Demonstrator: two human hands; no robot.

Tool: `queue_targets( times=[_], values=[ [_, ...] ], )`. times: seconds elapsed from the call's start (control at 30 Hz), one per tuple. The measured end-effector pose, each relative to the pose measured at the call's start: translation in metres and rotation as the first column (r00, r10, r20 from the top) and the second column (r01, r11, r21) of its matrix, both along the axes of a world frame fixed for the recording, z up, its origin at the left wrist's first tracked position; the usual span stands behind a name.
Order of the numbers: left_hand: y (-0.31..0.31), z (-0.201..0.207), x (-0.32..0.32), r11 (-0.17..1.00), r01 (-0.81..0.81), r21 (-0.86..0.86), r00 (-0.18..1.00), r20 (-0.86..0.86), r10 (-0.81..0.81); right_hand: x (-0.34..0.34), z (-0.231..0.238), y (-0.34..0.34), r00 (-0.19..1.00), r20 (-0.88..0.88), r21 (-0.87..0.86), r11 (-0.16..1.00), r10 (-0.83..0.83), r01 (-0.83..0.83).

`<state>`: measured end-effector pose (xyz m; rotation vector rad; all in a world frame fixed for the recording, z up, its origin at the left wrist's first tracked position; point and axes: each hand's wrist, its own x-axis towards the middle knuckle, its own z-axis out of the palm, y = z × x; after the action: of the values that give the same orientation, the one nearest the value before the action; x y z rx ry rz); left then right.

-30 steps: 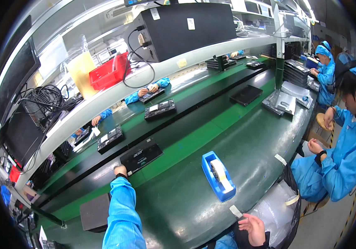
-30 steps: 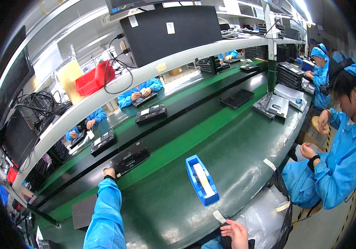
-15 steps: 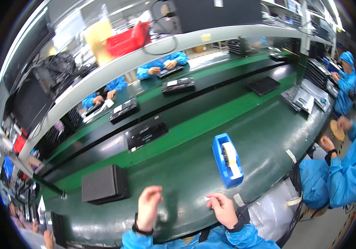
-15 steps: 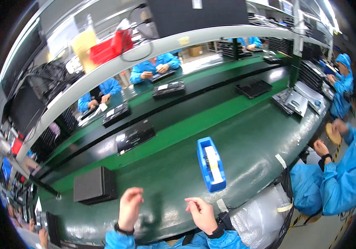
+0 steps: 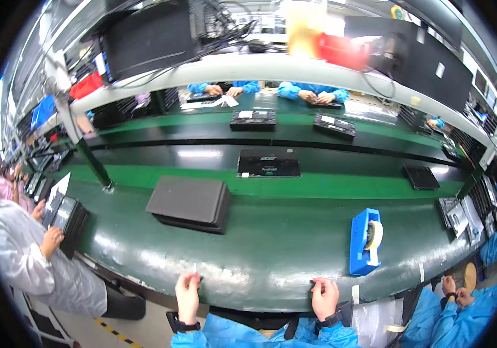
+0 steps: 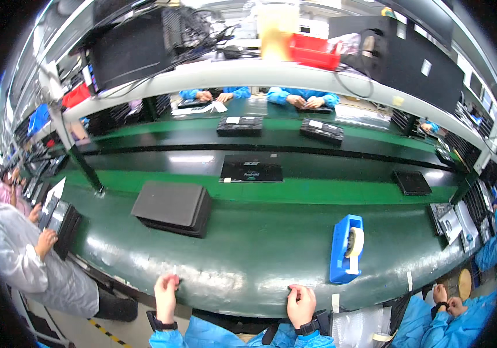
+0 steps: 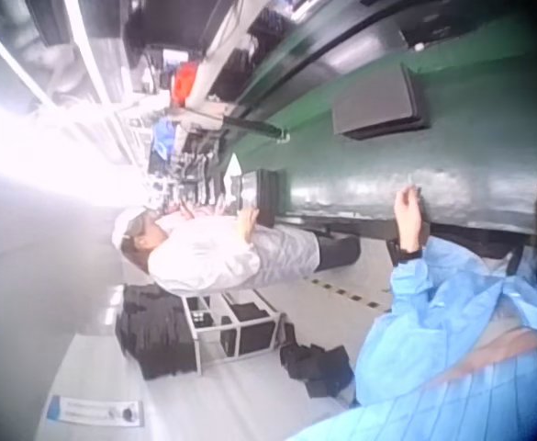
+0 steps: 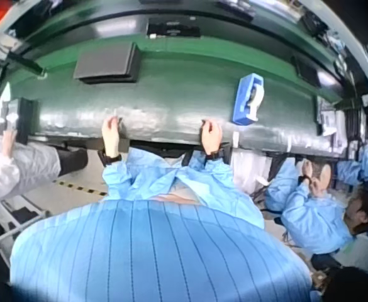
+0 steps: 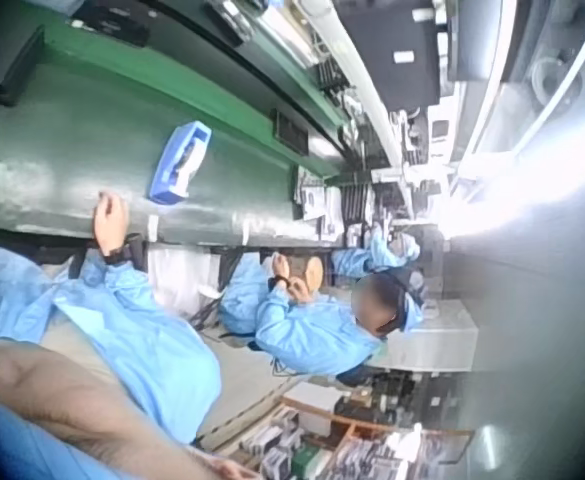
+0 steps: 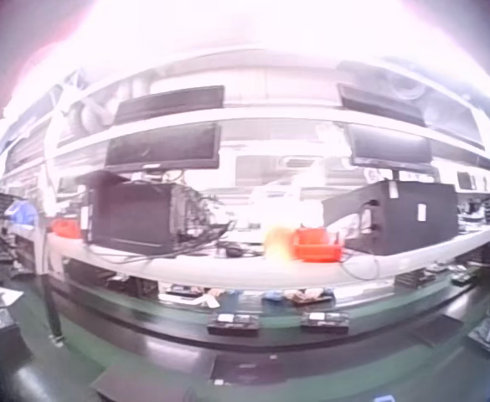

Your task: Assembling electronic tablet screens and chassis on a production conveyor line.

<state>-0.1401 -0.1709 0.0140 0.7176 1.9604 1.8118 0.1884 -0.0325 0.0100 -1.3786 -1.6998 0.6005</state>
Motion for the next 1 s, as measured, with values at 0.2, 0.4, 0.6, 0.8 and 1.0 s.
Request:
queue_targets(
  times=[0.2,0.4,0.6,0.8,1.0],
  values=[
    [0.045,0.029,-0.157,0.924,-0.272,0.267,0.962,0.054,0.268,-0.009,-0.005,0.001,0.997,0.062,0.054,0.998,-0.044,0.040],
    [0.124,0.014,-0.224,0.908,-0.202,0.367,0.979,0.083,0.185,-0.020,-0.006,0.002,0.983,0.135,0.065,0.991,-0.123,0.115],
    [0.139,0.019,-0.207,0.914,-0.215,0.343,0.970,-0.035,0.241,-0.022,0.000,-0.001,0.948,0.204,0.065,0.969,-0.245,0.237],
    [0.141,0.021,-0.210,0.940,-0.178,0.291,0.955,-0.180,0.237,-0.025,-0.001,0.004,0.943,0.209,0.038,0.966,-0.258,0.256],
    [0.134,0.024,-0.213,0.938,-0.227,0.261,0.929,-0.232,0.289,-0.023,-0.011,0.005,0.961,0.146,0.080,0.971,-0.236,0.227]
  ],
)
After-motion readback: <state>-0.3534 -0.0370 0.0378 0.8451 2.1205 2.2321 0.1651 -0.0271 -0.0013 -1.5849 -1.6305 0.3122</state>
